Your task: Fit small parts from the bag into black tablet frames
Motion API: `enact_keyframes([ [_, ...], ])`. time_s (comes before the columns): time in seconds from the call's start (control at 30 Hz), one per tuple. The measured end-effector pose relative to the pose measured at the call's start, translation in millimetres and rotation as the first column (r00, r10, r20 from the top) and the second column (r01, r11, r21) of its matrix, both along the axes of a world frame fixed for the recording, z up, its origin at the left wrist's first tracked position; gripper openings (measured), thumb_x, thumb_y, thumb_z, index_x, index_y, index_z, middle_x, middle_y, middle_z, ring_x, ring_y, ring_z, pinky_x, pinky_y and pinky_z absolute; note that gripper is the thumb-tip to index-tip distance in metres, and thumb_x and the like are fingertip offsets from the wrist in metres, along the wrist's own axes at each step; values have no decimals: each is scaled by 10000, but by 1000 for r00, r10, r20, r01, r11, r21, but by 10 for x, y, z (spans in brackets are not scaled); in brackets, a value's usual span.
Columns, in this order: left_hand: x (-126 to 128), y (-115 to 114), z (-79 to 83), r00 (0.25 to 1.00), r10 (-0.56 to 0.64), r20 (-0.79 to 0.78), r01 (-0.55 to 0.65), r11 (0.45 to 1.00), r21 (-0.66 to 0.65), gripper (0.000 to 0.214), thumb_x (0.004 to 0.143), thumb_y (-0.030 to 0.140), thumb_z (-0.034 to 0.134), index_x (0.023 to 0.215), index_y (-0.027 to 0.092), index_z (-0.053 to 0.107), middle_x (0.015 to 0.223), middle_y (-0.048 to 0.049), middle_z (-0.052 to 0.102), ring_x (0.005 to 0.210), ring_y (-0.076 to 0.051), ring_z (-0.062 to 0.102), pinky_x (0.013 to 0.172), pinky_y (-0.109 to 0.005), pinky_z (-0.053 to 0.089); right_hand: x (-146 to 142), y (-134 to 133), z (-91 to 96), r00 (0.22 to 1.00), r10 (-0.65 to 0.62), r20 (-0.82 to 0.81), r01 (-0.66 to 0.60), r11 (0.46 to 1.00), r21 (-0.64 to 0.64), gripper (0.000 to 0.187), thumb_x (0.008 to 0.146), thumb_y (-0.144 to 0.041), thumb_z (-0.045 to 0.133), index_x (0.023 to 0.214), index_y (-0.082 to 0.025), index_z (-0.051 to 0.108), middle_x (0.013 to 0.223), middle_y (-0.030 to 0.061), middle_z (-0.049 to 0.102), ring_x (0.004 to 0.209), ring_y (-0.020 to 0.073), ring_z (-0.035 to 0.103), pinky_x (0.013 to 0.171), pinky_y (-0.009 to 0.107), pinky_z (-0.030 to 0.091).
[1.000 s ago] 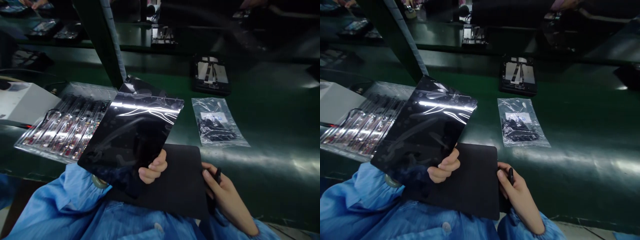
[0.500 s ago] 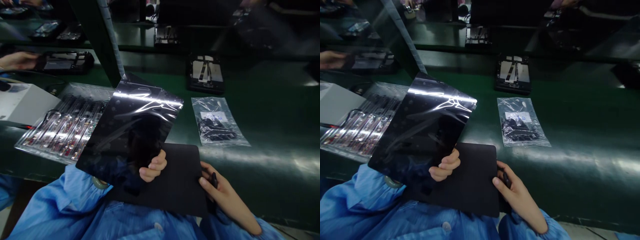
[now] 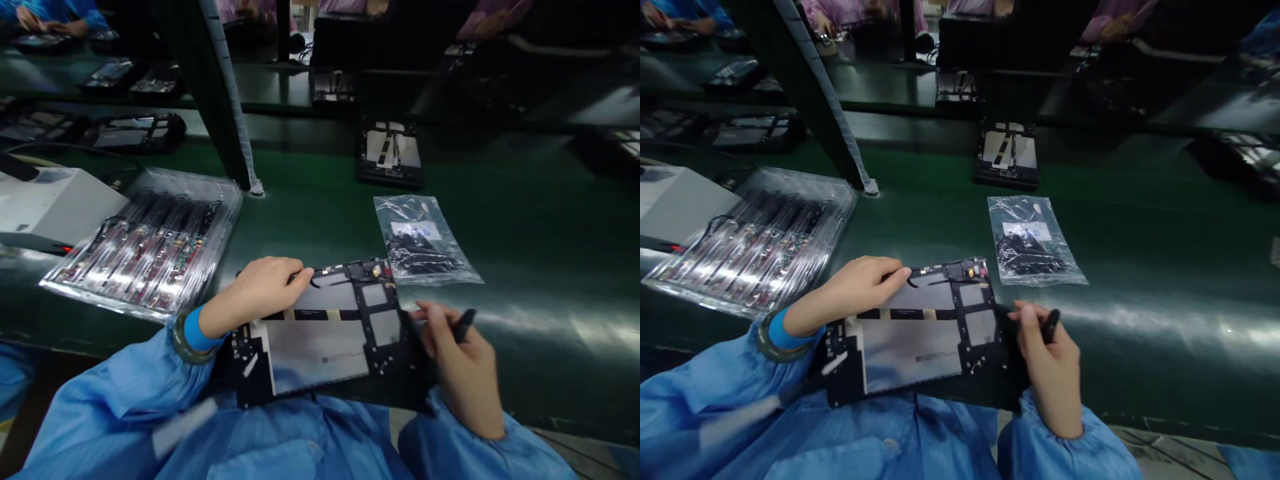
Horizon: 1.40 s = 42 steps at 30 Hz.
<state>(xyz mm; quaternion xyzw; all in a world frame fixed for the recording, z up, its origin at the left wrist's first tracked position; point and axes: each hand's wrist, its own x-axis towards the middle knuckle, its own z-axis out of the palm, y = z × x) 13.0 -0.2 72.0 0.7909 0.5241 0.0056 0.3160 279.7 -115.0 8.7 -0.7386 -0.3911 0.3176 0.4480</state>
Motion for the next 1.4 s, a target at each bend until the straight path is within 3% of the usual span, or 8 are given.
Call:
enact_keyframes([
  [0.07, 50, -10, -52, 993, -63, -98, 66, 998, 19, 433, 936, 461, 305, 646, 176, 454, 662, -26, 547, 576, -157, 439, 535, -288, 193, -87, 5, 117, 987, -98, 129, 79, 986, 148, 357, 888, -481, 547, 971, -149, 647, 788, 45, 621, 567, 104, 484, 580, 229, 418],
  [0.17, 73, 1, -94, 988, -86, -132, 91, 996, 27, 451, 939, 474, 283, 662, 182, 487, 690, -37, 583, 609, -178, 493, 535, -286, 202, -308, 69, 249, 910, 155, 385, -278, 916, 290, 208, 927, -326, 523, 956, -174, 663, 921, 63, 616, 839, 151, 583, 771, 248, 456],
  [0.3, 64, 13, -91, 984, -82, -159, 87, 996, 23, 460, 943, 465, 280, 710, 190, 565, 762, -49, 639, 699, -213, 571, 545, -283, 238, -670, 257, 222, 575, 486, 659, -682, 729, 58, 272, 957, -276, 450, 1137, -215, 645, 1011, 70, 585, 808, 139, 594, 667, 227, 464],
  [0.4, 68, 9, -90, 983, -80, -168, 84, 996, 19, 448, 945, 445, 287, 733, 193, 591, 792, -53, 656, 731, -228, 588, 549, -286, 255, -856, 367, 154, 415, 487, 768, -680, 727, -94, 298, 965, -304, 445, 1191, -241, 628, 952, 54, 574, 706, 127, 569, 556, 220, 398],
  [0.7, 84, 22, -99, 977, -79, -199, 87, 996, 34, 441, 938, 432, 302, 693, 185, 572, 747, -56, 643, 692, -223, 578, 536, -288, 232, -1000, 325, 99, 281, 396, 874, -645, 752, -134, 316, 984, -285, 421, 1227, -205, 606, 839, 50, 579, 720, 146, 538, 535, 283, 297],
  [0.83, 73, 29, -77, 980, -79, -181, 84, 996, 18, 444, 946, 455, 291, 754, 189, 590, 776, -60, 648, 732, -239, 592, 551, -287, 251, -988, 301, 99, 336, 397, 854, -643, 760, -101, 312, 978, -290, 439, 1239, -219, 597, 846, 45, 585, 718, 145, 548, 550, 275, 325],
  [1.1, 46, 61, -113, 994, -35, -99, 36, 999, 7, 418, 934, 483, 328, 722, 197, 547, 706, -29, 605, 658, -195, 539, 552, -275, 248, -582, 127, 159, 668, 218, 711, -446, 882, 148, 271, 967, -318, 478, 1137, -167, 626, 909, 44, 620, 793, 126, 600, 692, 216, 420],
  [1.4, 36, 124, -142, 999, -27, -32, 26, 999, -45, 418, 908, 475, 369, 621, 182, 446, 603, 5, 510, 565, -142, 437, 530, -272, 219, -359, 9, 17, 736, 118, 666, -315, 931, 183, 245, 955, -336, 497, 1016, -166, 662, 909, 22, 646, 827, 121, 615, 737, 204, 441],
])
